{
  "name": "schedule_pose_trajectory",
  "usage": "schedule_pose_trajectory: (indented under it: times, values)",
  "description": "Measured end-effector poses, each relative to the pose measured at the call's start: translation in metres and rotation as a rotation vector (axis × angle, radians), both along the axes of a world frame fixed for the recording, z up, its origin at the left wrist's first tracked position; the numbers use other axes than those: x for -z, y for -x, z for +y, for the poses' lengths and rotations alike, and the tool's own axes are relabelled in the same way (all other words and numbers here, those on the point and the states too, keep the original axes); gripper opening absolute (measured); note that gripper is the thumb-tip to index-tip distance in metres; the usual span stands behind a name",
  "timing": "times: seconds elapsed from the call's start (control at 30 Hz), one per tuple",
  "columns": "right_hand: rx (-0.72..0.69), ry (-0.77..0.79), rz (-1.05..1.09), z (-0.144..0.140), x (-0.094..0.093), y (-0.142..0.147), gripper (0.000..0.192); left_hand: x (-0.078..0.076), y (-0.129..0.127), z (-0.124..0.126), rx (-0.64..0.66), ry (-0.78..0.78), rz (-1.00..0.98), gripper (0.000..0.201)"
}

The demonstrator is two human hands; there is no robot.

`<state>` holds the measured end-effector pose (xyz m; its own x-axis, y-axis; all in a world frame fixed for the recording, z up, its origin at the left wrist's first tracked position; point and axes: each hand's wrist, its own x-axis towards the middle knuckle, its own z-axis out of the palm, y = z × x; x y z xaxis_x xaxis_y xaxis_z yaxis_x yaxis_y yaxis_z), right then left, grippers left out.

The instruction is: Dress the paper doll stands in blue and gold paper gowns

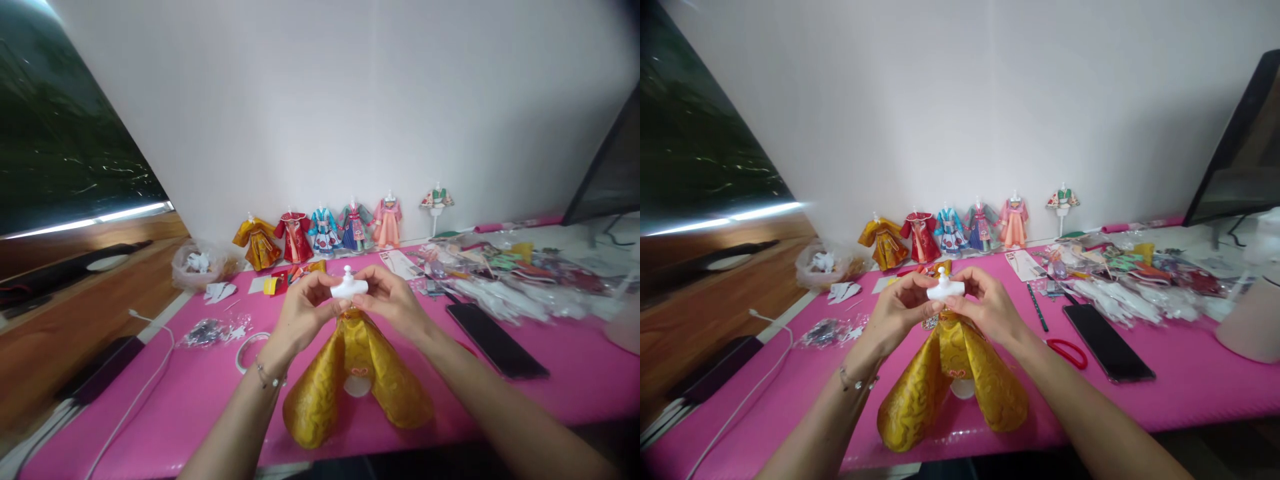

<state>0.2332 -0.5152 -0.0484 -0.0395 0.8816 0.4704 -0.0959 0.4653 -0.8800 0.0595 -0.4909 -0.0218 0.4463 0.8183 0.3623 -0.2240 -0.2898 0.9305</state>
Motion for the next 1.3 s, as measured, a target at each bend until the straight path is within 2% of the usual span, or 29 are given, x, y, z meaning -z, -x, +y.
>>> schedule_pose_trajectory:
  times: [0.23, 0.53, 0.67, 0.83, 1.1, 1.2, 1.3]
  values:
    - [-0.019, 0.020, 0.042, 0.003, 0.009, -0.005, 0.029, 0.001, 0.003, -0.002, 0.007, 0.005, 0.021, 0.035]
    - [0.006, 0.037, 0.030, -0.003, 0.005, 0.000, 0.027, 0.008, -0.003, -0.011, -0.081, -0.033, 0.002, 0.034]
    - [0.029, 0.039, 0.046, -0.005, 0.005, 0.001, 0.027, 0.008, -0.004, -0.013, -0.068, -0.059, 0.006, 0.038]
    - [0.057, 0.029, 0.064, -0.004, 0.008, 0.002, 0.025, 0.010, -0.004, -0.009, -0.102, -0.081, 0.032, 0.034]
    - [0.004, -0.019, 0.080, -0.002, 0.016, -0.006, 0.021, 0.011, -0.001, -0.005, -0.023, -0.045, -0.011, 0.036]
    - [-0.033, -0.012, 0.080, -0.003, 0.021, -0.011, 0.024, 0.009, 0.002, -0.007, -0.022, -0.049, 0.030, 0.033]
    - [-0.008, -0.009, 0.033, -0.008, 0.027, -0.015, 0.021, 0.008, 0.008, -0.008, -0.022, -0.073, 0.082, 0.034]
